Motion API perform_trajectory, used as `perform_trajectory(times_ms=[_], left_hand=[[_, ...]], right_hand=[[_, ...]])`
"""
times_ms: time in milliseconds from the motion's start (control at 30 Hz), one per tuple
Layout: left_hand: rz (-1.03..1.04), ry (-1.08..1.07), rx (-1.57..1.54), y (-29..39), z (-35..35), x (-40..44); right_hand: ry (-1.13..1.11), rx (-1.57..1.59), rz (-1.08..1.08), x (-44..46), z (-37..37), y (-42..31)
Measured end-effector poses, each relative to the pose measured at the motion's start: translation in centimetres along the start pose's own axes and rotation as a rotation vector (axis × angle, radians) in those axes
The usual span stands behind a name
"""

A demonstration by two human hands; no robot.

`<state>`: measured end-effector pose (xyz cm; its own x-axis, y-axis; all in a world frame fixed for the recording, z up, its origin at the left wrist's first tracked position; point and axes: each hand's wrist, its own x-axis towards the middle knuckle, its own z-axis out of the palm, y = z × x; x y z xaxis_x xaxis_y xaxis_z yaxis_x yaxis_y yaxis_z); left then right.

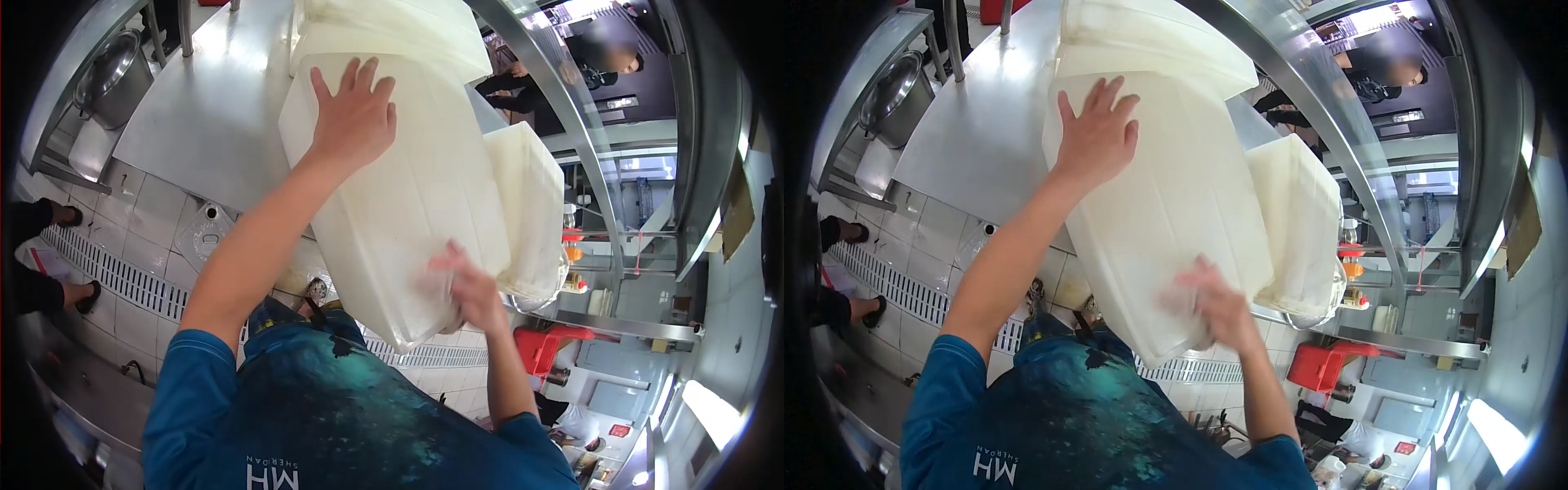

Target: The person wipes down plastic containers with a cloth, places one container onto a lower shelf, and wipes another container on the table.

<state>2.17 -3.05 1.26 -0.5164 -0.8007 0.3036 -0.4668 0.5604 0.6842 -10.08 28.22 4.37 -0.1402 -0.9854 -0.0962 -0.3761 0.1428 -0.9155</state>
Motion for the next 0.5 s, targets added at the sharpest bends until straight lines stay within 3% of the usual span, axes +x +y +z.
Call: perform_trajectory(times_ms=[67, 100, 167, 233, 300, 367, 433, 500], left_hand=[[0.121, -0.003, 0.379, -0.6, 2.0, 0.3], [0.133, -0.009, 0.376, -0.9, 2.4, 0.3], [0.133, 0.062, 0.430, -1.6, 3.2, 0.4], [0.190, 0.083, 0.399, -2.1, 3.2, 0.3], [0.155, 0.085, 0.407, -2.4, 3.3, 0.6], [0.165, 0.055, 0.393, -2.4, 2.9, 0.7], [0.147, 0.039, 0.380, -2.1, 2.6, 0.7], [0.134, 0.015, 0.364, -1.7, 2.4, 0.7]], right_hand=[[0.186, -0.360, 0.001, 5.0, -2.8, 2.1], [0.309, -0.651, -0.078, 7.6, -3.9, 3.1], [0.382, -0.721, -0.169, 14.3, -4.2, 4.0], [0.218, -0.529, -0.113, 18.2, -1.9, 2.4], [0.224, -0.685, -0.276, 16.4, 3.8, 0.5], [0.201, -0.609, -0.260, 12.2, 6.4, -1.9], [0.050, -0.511, -0.301, 7.0, 6.1, -2.5], [0.037, -0.499, -0.264, 1.7, 4.6, -1.1]])
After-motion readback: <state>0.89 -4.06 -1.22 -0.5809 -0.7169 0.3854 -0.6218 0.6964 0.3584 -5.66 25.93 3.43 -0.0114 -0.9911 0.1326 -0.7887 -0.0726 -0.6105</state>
